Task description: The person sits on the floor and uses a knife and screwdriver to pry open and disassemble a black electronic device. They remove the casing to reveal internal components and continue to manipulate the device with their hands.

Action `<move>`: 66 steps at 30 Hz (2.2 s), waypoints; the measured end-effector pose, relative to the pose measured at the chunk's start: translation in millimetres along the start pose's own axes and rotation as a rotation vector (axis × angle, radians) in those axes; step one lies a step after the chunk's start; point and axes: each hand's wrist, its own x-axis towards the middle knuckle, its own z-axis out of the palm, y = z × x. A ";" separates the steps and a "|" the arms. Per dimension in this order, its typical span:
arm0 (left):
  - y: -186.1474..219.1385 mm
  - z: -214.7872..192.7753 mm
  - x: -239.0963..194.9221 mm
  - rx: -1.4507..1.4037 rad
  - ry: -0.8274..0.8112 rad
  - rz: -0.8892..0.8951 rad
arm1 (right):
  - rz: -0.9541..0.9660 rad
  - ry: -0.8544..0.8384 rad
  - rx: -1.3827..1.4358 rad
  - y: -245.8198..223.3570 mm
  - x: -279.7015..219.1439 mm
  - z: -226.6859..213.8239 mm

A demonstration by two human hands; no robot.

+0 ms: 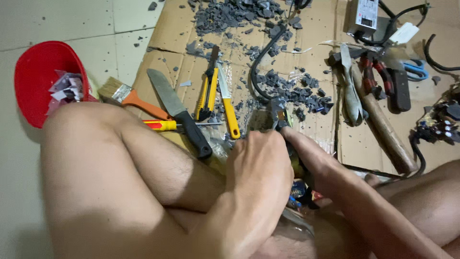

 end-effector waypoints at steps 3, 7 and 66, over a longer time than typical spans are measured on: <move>-0.1 9.5 1.9 0.102 0.041 0.058 | -0.070 -0.076 -0.023 2.6 -7.1 0.8; 11.5 25.1 10.2 0.189 0.040 0.062 | -0.049 -0.039 0.047 6.8 -8.2 -4.8; -2.2 22.2 50.1 0.666 0.191 0.512 | -0.017 0.065 0.046 17.3 10.1 -17.0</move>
